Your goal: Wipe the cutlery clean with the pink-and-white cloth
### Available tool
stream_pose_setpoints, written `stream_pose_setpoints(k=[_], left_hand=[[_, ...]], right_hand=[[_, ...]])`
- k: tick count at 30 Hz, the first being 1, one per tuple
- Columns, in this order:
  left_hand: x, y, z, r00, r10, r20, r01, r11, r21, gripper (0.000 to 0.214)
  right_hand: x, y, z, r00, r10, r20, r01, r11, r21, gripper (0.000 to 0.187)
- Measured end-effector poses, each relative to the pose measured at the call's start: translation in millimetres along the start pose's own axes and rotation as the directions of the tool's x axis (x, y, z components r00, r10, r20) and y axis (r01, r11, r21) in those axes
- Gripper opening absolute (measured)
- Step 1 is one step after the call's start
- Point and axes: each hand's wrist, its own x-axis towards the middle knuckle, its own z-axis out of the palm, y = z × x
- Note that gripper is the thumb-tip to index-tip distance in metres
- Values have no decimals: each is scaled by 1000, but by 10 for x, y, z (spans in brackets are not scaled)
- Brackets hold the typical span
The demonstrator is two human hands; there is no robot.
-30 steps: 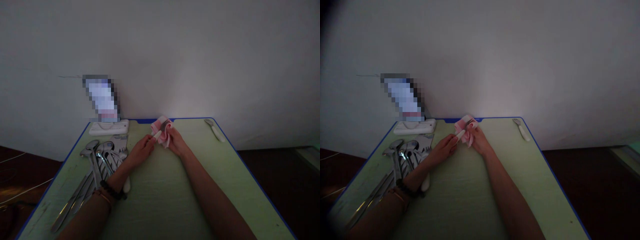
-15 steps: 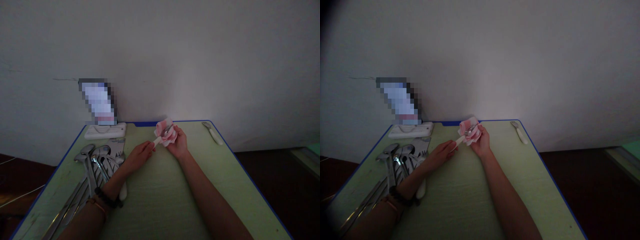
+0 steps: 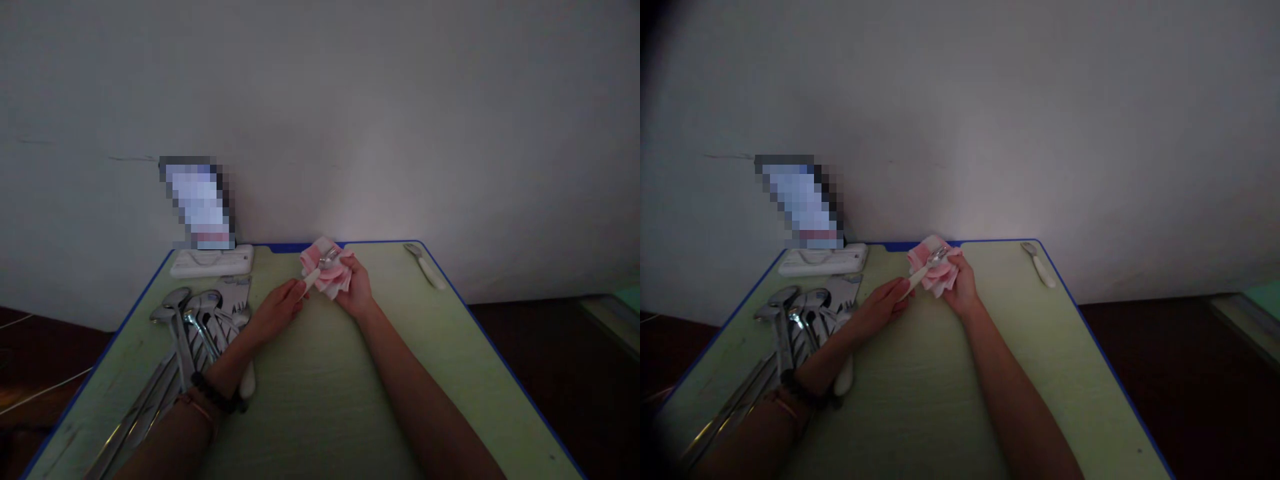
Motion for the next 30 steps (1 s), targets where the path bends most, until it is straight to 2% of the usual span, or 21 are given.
stream_pose_setpoints(k=[2, 6, 11, 15, 20, 24, 30], left_hand=[[2, -2, -4, 1000, 2, -1, -2, 1000, -5, 38], [4, -7, -5, 1000, 5, -6, -5, 1000, -13, 37], [-8, 11, 9, 1000, 11, -14, -12, 999, -36, 37], [-16, 34, 18, 1000, 21, -18, -22, 997, -69, 39], [-17, 34, 13, 999, 20, -31, -23, 995, -96, 36], [-16, 21, 10, 1000, 15, -10, -16, 995, -98, 35], [-17, 43, 15, 999, 27, -38, -31, 994, -103, 37]], right_hand=[[13, -18, 0, 999, -26, -20, 26, 999, 41, 20], [17, -11, 21, 995, -93, -36, 94, 995, 15, 18], [3, 36, 48, 999, -53, -6, 52, 997, -65, 21], [6, 41, 59, 996, -77, 32, 78, 996, -34, 24], [24, 9, 24, 996, -63, -60, 65, 997, 31, 26], [47, -10, -17, 998, -62, -25, 63, 997, 46, 24], [76, 17, -43, 998, -32, -62, 28, 998, -52, 27]])
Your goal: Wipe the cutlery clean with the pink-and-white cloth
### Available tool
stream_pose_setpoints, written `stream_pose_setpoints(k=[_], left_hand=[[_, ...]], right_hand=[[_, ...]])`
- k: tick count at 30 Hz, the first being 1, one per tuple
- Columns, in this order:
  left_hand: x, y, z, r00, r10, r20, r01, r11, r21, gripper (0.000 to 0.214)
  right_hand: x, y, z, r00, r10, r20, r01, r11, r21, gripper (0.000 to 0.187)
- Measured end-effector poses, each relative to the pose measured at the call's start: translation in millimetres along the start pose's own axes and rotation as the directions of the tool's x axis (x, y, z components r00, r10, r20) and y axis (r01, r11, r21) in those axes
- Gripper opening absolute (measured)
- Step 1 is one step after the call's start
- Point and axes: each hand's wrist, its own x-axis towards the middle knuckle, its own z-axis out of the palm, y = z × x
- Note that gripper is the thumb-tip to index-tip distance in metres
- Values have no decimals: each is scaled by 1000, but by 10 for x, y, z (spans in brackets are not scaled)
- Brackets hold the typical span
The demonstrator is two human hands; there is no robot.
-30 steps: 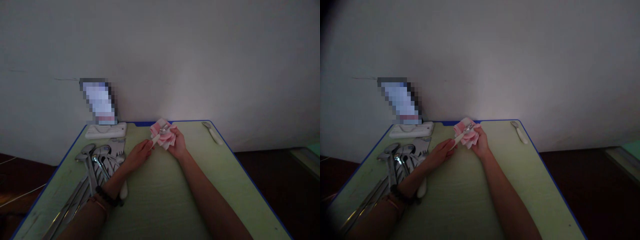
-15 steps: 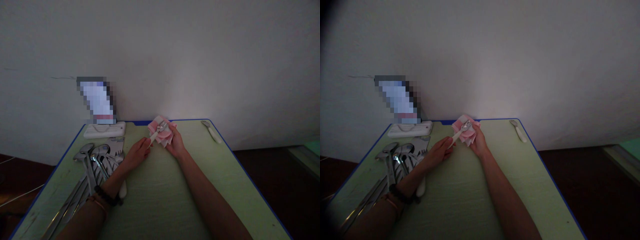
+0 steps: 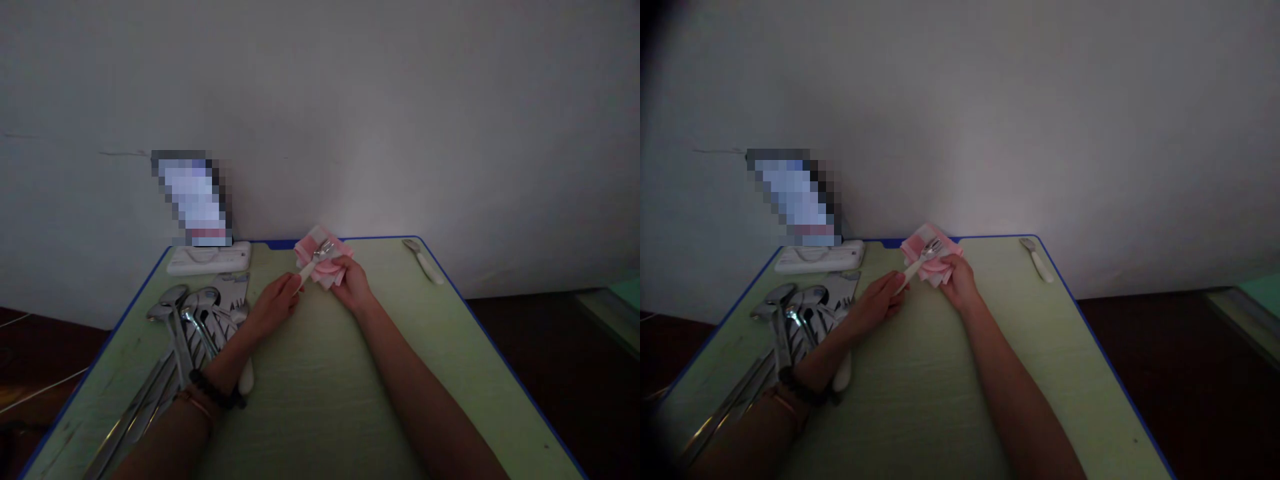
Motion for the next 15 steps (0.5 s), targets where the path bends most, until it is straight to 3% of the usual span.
stream_pose_setpoints(k=[6, 15], left_hand=[[-11, 22, 11, 1000, -6, -23, 6, 1000, 3, 37], [-8, 18, 6, 1000, -6, -14, 6, 1000, 10, 35]], right_hand=[[-50, 52, 4, 995, -59, 77, 67, 992, -110, 29], [-11, 41, -6, 999, -25, -44, 21, 997, -72, 21]])
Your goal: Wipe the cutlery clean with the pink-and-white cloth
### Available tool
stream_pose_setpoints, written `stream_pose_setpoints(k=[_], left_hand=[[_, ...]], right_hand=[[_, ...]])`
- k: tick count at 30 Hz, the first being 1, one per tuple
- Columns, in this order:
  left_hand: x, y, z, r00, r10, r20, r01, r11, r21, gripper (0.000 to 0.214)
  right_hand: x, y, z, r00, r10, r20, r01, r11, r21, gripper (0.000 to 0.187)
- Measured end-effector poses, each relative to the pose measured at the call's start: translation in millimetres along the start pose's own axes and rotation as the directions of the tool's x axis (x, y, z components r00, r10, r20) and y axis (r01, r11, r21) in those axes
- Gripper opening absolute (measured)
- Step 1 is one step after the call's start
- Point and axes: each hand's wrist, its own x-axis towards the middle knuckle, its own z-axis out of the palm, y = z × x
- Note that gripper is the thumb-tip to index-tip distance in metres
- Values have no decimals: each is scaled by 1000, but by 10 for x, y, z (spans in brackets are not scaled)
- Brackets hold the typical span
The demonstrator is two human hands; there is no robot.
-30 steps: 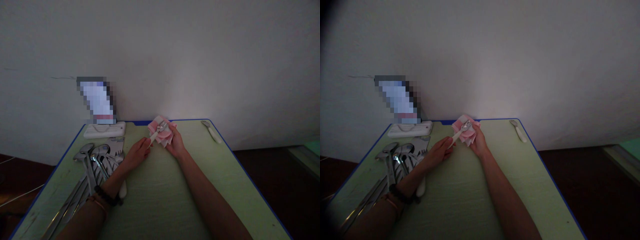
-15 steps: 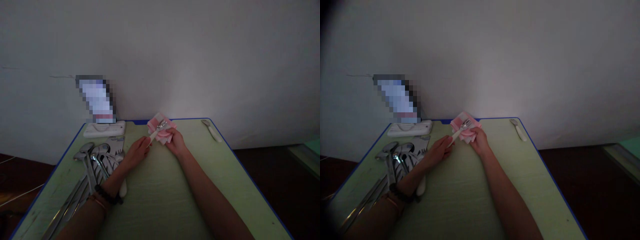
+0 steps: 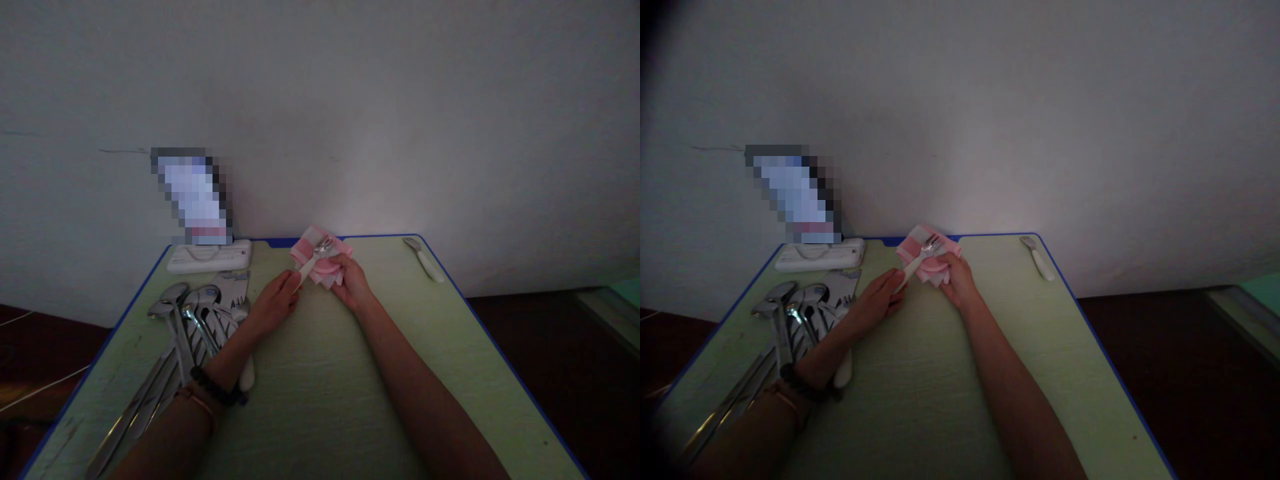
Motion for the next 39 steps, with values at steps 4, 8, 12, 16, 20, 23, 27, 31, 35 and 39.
stream_pose_setpoints(k=[4, 8, 12, 16, 20, 23, 27, 31, 35, 39], left_hand=[[-1, -8, -3, 1000, -2, 23, 1, 1000, 11, 33], [9, -30, -8, 999, -9, 31, 8, 1000, 21, 35], [19, -34, -3, 999, -15, 37, 14, 999, 32, 38], [23, -26, 4, 999, -19, 42, 18, 999, 36, 38], [19, -47, -8, 999, -30, 43, 28, 999, 41, 37], [17, -69, -20, 999, -32, 39, 30, 999, 44, 36], [18, -63, -14, 999, -32, 31, 31, 999, 37, 37], [19, -35, 4, 999, -25, 24, 25, 999, 29, 38], [19, -30, 5, 1000, -26, 13, 26, 999, 38, 38], [17, -47, -8, 999, -36, 6, 35, 998, 51, 38]], right_hand=[[22, -41, -3, 999, 7, -33, -4, 996, 89, 19], [-19, -57, 15, 998, 31, 53, -35, 995, 88, 24], [-83, -41, 52, 981, 107, 162, -112, 994, 22, 28], [-87, -32, 59, 982, 107, 153, -108, 994, -1, 27], [-31, -51, 26, 995, 66, 72, -69, 997, 38, 25], [-4, -77, 5, 999, 22, 25, -24, 996, 88, 25], [-24, -77, 9, 996, 41, 75, -47, 995, 87, 27], [-65, -28, 29, 977, 116, 178, -123, 992, 28, 28], [-61, -6, 33, 981, 105, 164, -108, 994, 11, 29], [-11, -46, 8, 998, 48, 49, -52, 996, 74, 26]])
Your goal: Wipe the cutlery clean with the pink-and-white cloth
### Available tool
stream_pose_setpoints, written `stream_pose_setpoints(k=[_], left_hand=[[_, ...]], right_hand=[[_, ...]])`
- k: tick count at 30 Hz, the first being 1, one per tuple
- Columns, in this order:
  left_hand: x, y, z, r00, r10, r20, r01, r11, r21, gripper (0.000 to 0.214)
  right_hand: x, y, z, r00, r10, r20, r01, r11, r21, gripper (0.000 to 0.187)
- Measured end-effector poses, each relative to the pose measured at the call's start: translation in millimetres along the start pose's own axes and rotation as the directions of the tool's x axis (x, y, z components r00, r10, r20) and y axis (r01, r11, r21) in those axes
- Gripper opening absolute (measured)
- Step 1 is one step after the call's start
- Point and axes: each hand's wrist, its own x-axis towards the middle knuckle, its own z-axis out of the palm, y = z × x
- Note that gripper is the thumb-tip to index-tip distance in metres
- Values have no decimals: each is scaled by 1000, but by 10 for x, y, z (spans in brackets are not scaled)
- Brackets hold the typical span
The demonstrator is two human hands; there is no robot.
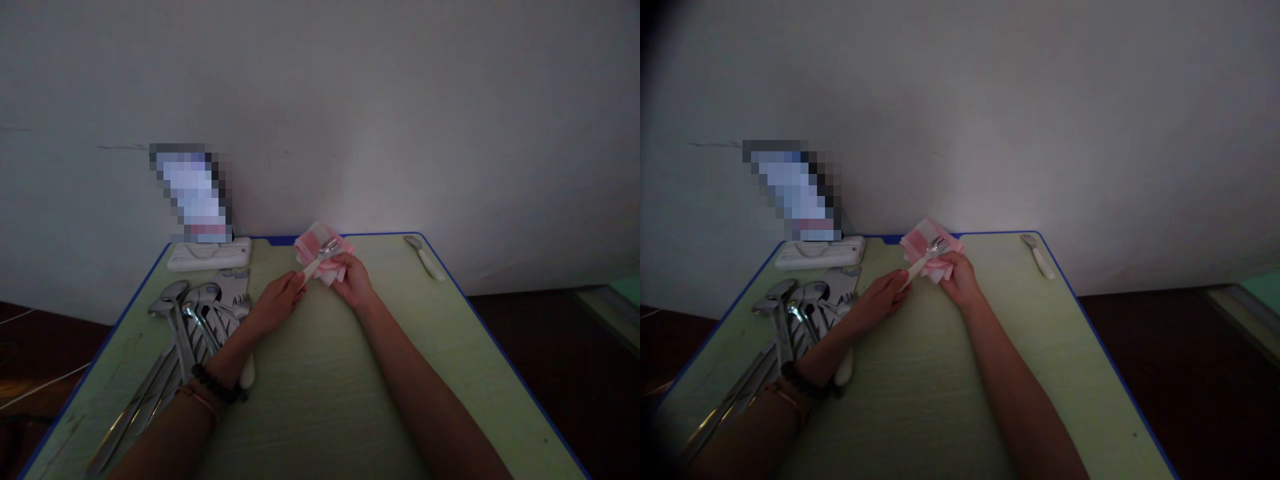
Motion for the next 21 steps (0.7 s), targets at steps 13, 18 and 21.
stream_pose_setpoints(k=[13, 18, 21], left_hand=[[17, -4, 7, 1000, 22, -5, -22, 1000, 12, 37], [39, -42, -9, 999, 35, -35, -33, 999, 39, 34], [48, -59, -19, 996, 47, -76, -43, 998, 56, 33]], right_hand=[[-49, 17, 40, 995, 40, 89, -35, 998, -48, 24], [-26, 16, 26, 998, 42, 45, -40, 999, -35, 24], [7, -2, -1, 999, 16, -28, -16, 1000, 6, 23]])
